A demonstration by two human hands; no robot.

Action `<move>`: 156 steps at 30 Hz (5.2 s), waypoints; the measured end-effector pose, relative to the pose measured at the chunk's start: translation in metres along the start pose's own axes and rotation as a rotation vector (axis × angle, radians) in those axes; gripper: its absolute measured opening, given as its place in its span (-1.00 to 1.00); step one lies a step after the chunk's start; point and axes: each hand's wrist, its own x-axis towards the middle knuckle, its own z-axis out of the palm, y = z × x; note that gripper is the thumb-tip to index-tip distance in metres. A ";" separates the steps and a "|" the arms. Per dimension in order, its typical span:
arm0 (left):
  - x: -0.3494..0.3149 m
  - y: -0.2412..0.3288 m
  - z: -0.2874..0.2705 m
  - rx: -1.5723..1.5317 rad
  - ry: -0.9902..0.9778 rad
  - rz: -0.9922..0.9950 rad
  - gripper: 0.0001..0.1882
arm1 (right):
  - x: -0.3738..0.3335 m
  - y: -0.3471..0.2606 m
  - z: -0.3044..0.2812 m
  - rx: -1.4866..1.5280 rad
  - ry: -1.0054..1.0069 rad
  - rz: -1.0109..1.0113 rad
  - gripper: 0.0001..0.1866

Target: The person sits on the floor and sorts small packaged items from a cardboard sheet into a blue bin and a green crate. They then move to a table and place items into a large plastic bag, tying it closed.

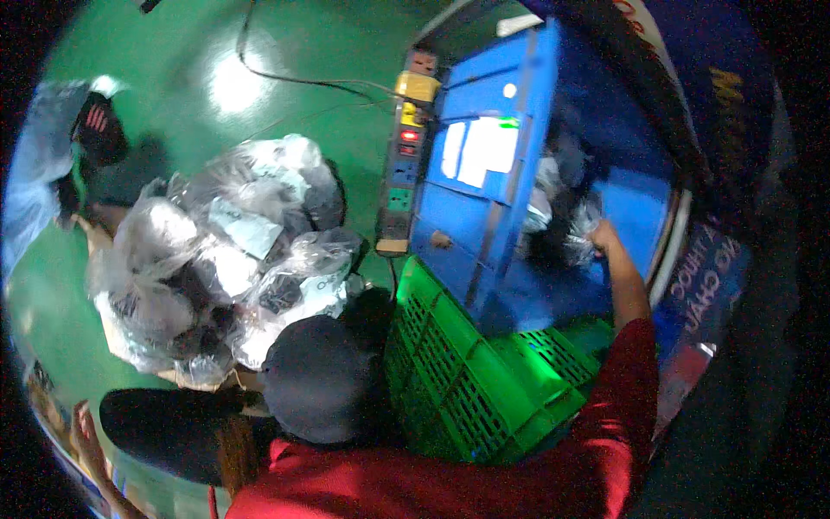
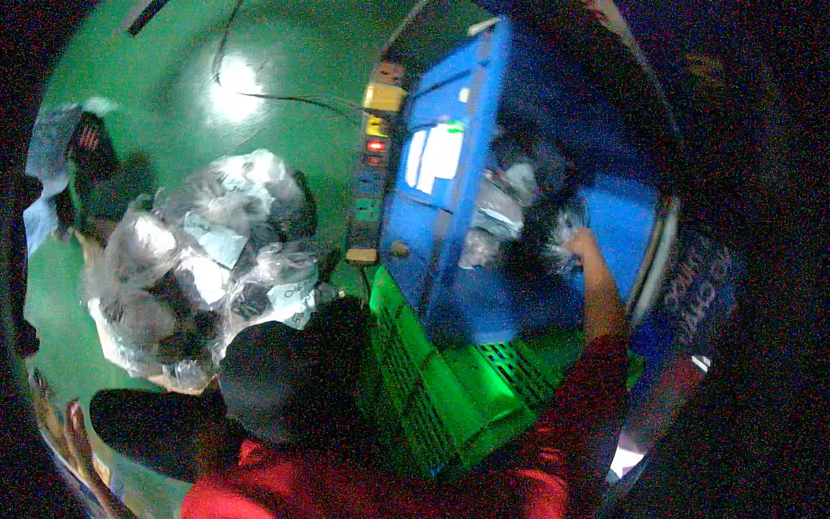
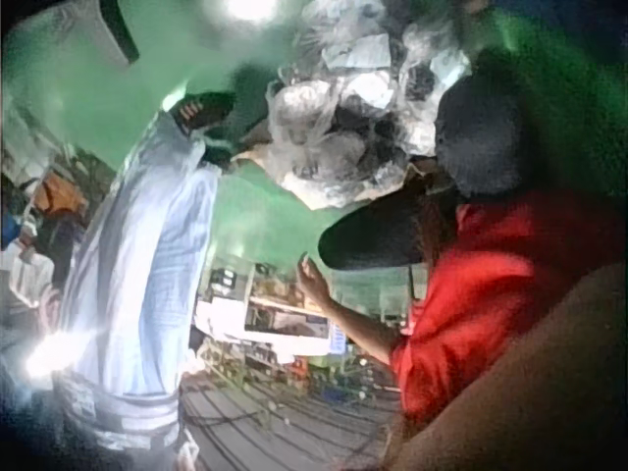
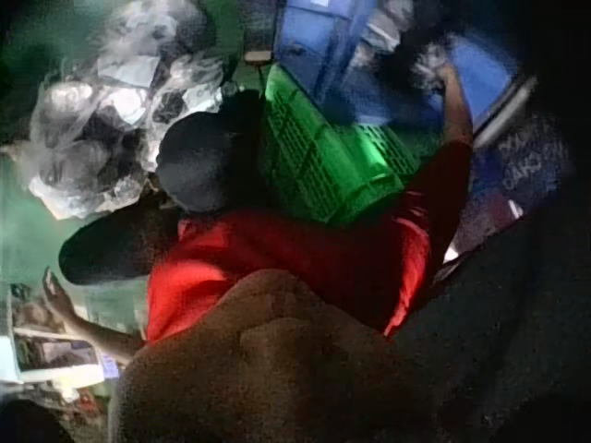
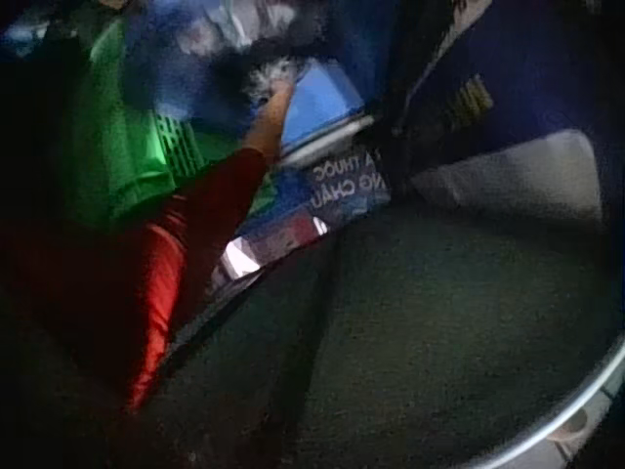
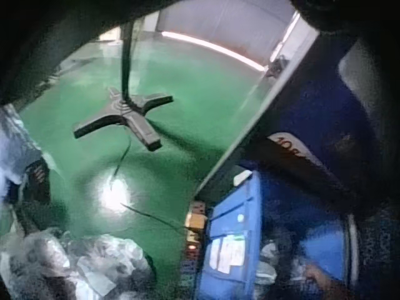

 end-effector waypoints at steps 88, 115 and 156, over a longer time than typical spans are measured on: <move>0.024 0.063 0.027 0.183 -0.048 0.047 -0.66 | -0.063 -0.049 -0.159 -0.040 0.417 0.160 -0.45; 0.147 0.218 0.263 0.397 -0.391 1.357 -0.74 | -0.379 -0.462 -0.073 -0.540 0.180 -1.047 -0.28; 0.124 0.229 0.344 0.158 -0.964 1.176 -0.60 | -0.396 -0.468 0.135 0.548 0.329 -1.126 -0.62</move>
